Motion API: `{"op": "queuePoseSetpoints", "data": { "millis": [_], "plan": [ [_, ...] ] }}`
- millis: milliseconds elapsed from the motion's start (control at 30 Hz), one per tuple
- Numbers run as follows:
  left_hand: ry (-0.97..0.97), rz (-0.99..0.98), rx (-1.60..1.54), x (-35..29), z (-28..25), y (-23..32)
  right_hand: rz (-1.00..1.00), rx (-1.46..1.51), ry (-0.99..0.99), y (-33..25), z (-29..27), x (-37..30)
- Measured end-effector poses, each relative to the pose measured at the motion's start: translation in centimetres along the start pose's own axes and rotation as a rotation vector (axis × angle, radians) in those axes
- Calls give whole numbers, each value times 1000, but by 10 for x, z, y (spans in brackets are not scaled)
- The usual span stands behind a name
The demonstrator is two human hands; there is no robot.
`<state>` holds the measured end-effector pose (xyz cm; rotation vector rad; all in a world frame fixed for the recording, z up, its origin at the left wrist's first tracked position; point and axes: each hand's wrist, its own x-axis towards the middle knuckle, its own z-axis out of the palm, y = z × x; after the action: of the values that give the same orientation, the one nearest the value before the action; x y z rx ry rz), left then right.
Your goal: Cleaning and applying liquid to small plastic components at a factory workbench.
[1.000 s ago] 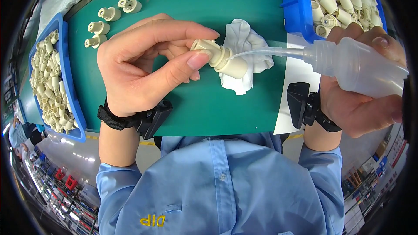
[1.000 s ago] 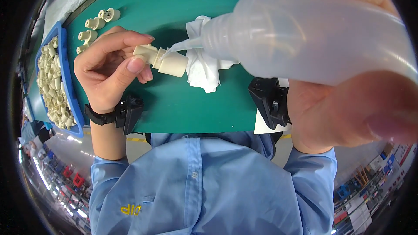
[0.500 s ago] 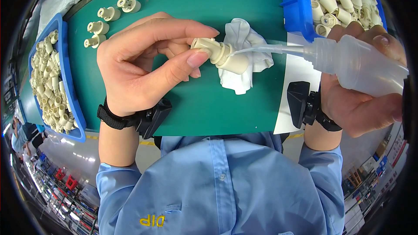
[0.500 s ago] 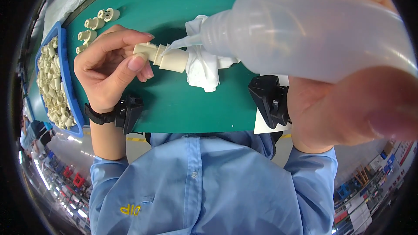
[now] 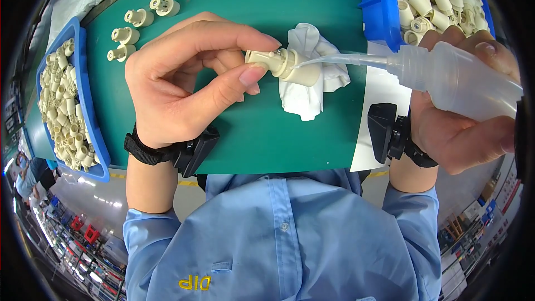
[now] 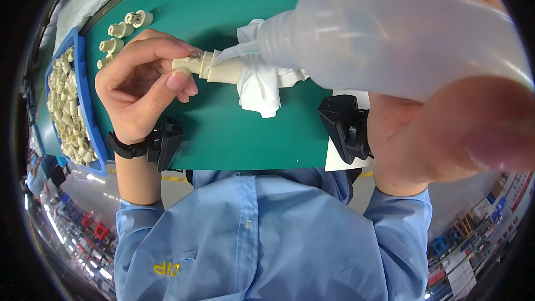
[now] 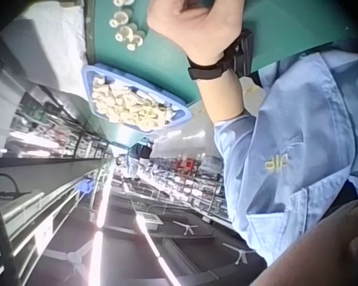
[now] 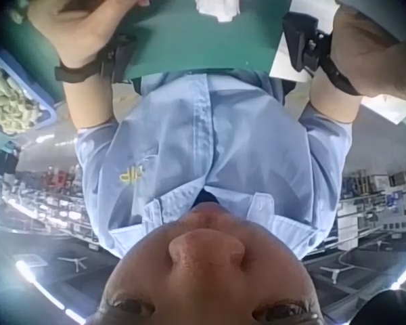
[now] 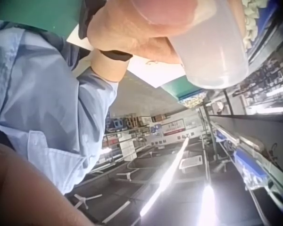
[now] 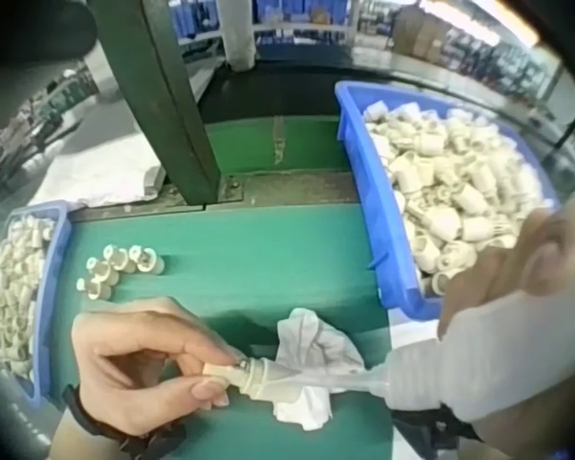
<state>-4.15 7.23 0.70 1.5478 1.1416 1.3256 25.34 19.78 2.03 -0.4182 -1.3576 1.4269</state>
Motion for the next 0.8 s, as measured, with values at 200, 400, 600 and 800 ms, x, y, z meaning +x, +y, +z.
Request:
{"op": "queuePoseSetpoints", "data": {
  "millis": [200, 400, 600, 800],
  "plan": [
    [28, -11, -45, 0, 3, 0, -10, 1, -2, -4, -14, 1],
    [21, -10, -45, 2, 4, 1, -17, 1, -1, -3, -13, 0],
    [-34, 63, -42, 3, -1, -3, -26, 1, -3, -5, -13, -2],
    [-34, 38, -26, 2, -2, -5, -34, 3, -3, -4, -11, -2]
  ]
}}
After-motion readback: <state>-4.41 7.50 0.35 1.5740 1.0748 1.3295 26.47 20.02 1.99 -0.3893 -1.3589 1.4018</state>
